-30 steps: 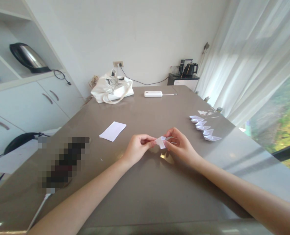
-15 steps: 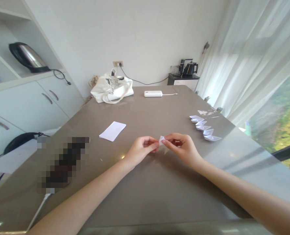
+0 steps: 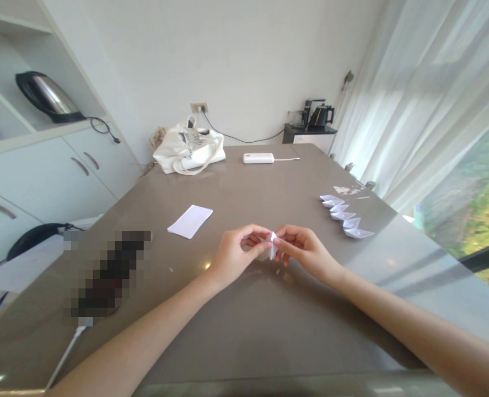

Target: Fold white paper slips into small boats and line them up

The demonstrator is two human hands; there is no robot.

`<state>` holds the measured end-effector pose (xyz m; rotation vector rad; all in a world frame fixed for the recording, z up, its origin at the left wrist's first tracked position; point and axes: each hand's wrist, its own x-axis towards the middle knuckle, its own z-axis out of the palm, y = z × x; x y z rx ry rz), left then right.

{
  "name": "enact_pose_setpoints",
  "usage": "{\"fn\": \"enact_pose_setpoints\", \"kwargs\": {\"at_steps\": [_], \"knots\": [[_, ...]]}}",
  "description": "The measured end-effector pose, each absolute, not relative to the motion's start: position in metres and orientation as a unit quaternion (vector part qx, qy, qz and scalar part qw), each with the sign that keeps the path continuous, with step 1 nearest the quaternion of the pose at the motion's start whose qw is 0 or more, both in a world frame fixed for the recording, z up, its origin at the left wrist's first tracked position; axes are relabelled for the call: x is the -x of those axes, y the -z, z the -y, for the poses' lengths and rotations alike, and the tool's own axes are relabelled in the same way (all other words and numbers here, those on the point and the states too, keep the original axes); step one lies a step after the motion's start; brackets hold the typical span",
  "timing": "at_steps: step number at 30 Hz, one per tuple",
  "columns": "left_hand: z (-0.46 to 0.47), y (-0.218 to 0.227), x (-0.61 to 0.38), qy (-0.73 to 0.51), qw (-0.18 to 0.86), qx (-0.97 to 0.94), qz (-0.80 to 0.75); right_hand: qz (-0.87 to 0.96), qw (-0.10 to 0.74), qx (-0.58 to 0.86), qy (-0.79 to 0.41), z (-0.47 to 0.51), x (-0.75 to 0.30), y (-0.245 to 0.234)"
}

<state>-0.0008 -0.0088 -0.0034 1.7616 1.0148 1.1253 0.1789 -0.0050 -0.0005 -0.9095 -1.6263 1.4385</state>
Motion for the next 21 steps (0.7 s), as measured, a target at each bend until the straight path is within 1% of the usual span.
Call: {"fn": "enact_pose_setpoints", "kwargs": {"at_steps": [4, 10, 16, 21], "knots": [[0.012, 0.0, -0.001, -0.446, 0.349, -0.72, -0.4, 0.608, 0.389, 0.355, -0.594, 0.006, -0.178, -0.003], [0.014, 0.0, -0.001, -0.449, 0.29, -0.746, -0.397, 0.597, 0.397, 0.348, -0.604, 0.007, -0.177, -0.004], [0.017, -0.004, -0.003, -0.446, 0.203, -0.785, -0.379, 0.594, 0.394, 0.334, -0.617, 0.009, -0.176, -0.005], [0.022, -0.006, -0.007, -0.444, 0.206, -0.777, -0.396, 0.61, 0.392, 0.325, -0.608, 0.01, -0.174, -0.003]]}}
